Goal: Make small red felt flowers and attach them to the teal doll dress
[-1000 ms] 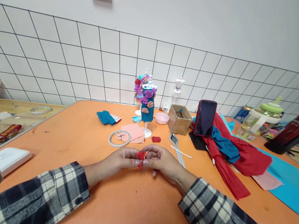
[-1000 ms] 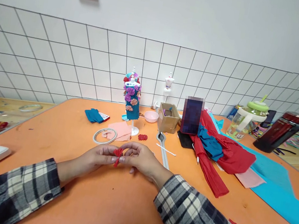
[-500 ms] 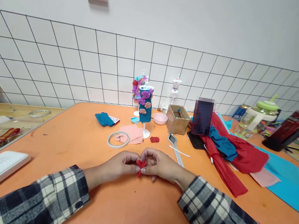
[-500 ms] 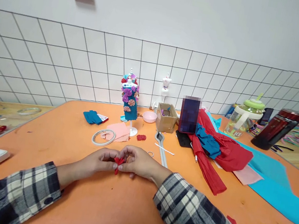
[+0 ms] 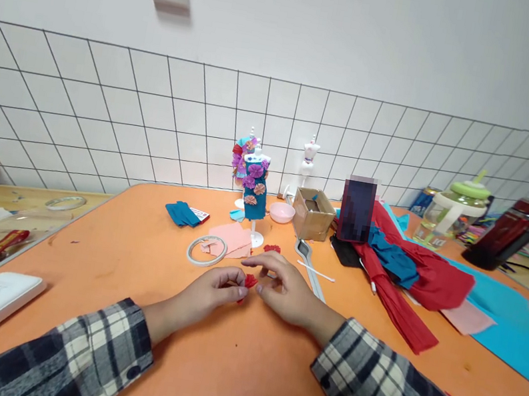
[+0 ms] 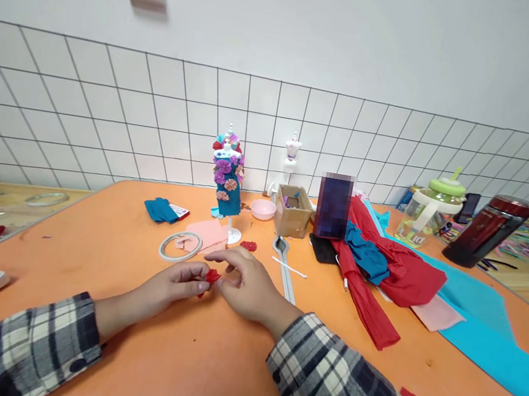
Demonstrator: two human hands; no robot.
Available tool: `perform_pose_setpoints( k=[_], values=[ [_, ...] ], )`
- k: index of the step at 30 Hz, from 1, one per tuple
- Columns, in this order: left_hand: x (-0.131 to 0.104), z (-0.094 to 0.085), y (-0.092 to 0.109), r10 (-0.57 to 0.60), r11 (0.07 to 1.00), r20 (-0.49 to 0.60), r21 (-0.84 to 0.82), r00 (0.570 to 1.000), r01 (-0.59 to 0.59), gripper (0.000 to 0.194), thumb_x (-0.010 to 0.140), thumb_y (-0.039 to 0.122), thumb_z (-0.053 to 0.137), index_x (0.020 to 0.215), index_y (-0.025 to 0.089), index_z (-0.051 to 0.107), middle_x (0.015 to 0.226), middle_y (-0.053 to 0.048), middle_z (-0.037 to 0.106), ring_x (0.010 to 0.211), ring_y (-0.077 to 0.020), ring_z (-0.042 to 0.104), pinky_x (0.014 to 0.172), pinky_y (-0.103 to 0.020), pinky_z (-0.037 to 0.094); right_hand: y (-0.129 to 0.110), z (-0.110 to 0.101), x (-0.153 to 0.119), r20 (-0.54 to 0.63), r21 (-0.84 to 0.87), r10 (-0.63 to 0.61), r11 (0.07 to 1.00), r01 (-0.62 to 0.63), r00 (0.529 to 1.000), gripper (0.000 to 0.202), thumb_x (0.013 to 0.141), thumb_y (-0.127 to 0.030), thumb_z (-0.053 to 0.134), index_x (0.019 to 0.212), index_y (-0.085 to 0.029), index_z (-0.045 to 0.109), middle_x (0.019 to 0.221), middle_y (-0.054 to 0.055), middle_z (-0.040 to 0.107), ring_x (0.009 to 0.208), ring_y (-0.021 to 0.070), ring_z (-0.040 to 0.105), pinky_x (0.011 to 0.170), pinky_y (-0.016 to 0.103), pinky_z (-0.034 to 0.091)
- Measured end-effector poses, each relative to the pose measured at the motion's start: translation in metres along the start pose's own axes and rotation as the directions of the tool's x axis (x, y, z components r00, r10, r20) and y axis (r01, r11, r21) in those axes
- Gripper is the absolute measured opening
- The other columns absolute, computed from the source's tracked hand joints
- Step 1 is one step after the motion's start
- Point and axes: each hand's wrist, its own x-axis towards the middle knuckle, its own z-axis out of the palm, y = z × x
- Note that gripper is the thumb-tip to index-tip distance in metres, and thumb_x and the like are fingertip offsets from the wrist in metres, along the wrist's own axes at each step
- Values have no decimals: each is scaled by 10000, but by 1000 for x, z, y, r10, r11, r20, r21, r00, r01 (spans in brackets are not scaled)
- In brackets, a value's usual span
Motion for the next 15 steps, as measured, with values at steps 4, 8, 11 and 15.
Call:
perform_pose_setpoints(
  k=[4, 8, 11, 15],
  values=[
    [0, 5, 2, 17, 996, -3, 86, 1000, -17, 233, 743, 391, 659, 783, 171, 593, 709, 8, 564, 684, -152, 505, 636, -273, 394, -2, -6, 0, 65, -182, -142, 971, 152, 988, 298, 804, -88, 583, 1042, -232, 691, 1177, 72, 591, 1079, 195, 556, 908, 349, 469],
    [1, 3, 3, 57, 992, -89, 120, 994, -46, 250, 735, 393, 702, 807, 182, 589, 787, -20, 641, 763, -183, 595, 699, -297, 455, -2, -9, 3, 36, -299, -198, 933, 199, 980, 168, 802, -93, 620, 910, -202, 689, 1008, 49, 657, 977, 180, 589, 908, 347, 458],
    [3, -3, 2, 49, 998, -143, -20, 988, -52, 431, 751, 410, 713, 1096, 214, 545, 936, -65, 719, 955, -245, 658, 806, -351, 488, 0, -10, 5, -52, -332, -197, 928, 169, 979, 144, 813, -81, 606, 855, -200, 676, 930, 36, 664, 930, 171, 598, 853, 322, 462],
    [6, -9, -3, 54, 998, -256, 30, 965, -48, 422, 804, 443, 656, 1141, 211, 553, 989, -94, 727, 1012, -272, 661, 801, -371, 507, 1, -10, 7, -192, -322, -93, 946, 27, 977, 120, 807, -111, 610, 849, -201, 676, 930, 38, 647, 878, 164, 599, 751, 289, 468]
  ],
)
